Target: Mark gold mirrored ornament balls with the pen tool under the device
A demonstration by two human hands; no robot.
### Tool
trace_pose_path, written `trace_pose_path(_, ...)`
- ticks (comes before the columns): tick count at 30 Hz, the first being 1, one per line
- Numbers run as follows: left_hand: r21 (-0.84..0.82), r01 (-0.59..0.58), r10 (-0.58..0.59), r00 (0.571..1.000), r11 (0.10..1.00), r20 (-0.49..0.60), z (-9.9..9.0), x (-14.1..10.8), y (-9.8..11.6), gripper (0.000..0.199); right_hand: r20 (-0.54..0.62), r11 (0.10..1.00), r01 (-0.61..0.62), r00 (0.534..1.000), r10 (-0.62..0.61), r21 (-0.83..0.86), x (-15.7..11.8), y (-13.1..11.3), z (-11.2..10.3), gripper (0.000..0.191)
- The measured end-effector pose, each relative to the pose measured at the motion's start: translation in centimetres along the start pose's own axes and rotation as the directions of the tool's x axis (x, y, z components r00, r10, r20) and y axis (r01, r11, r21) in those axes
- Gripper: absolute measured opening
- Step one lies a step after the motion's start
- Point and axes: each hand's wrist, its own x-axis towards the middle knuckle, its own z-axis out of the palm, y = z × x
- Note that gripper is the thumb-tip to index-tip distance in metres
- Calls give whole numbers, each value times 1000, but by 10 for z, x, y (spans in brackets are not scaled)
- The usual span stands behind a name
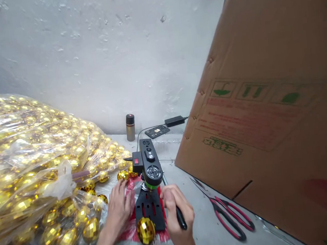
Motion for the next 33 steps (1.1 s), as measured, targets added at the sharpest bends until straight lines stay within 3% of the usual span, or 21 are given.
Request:
trace_pose_path(3, 60, 25, -32, 992, 998, 124, -5, 53, -4, 48, 3, 1000, 16, 1000, -16, 0, -5, 3, 0, 28)
trace_pose_path(6, 45, 105, -112, 971, 994, 211, -6, 84, -5, 51, 19, 1000, 16, 1000, -16, -2, -5, 1, -2, 27)
trace_pose_path(9, 4, 158, -155, 961, 987, 229, -11, 87, -5, 46, 23, 1000, 19, 1000, -19, -3, -3, 0, -2, 27)
trace_pose_path(12, -95, 244, -214, 943, 965, 254, -20, 70, 2, 43, 20, 1000, 27, 999, -27, -6, -1, -1, -2, 28)
trace_pose_path(14, -326, 368, -280, 916, 871, 286, -26, 52, 12, 50, 25, 1000, 18, 1000, -17, -16, 2, -3, -3, 29)
trace_pose_path(16, -585, 491, -335, 870, 645, 362, -28, 32, 24, 60, 39, 999, 2, 999, -1, -33, 6, -6, -3, 30)
trace_pose_path(17, -660, 533, -348, 846, 530, 404, -27, 23, 30, 64, 44, 999, -3, 999, 5, -42, 9, -7, -4, 31)
trace_pose_path(19, -694, 579, -360, 814, 428, 456, -22, 9, 39, 70, 46, 998, -6, 999, 8, -55, 13, -10, -4, 33)
trace_pose_path(21, -668, 579, -376, 814, 466, 443, -15, 1, 44, 73, 41, 998, 7, 999, -4, -64, 17, -11, -4, 34)
trace_pose_path(26, -582, 453, -324, 891, 675, 319, 0, -3, 53, 68, 53, 998, 15, 999, -11, -68, 16, -11, -4, 32)
trace_pose_path(33, -429, 359, -234, 919, 829, 317, -3, -7, 69, 57, 44, 999, 12, 999, -10, -38, 12, -9, -4, 30)
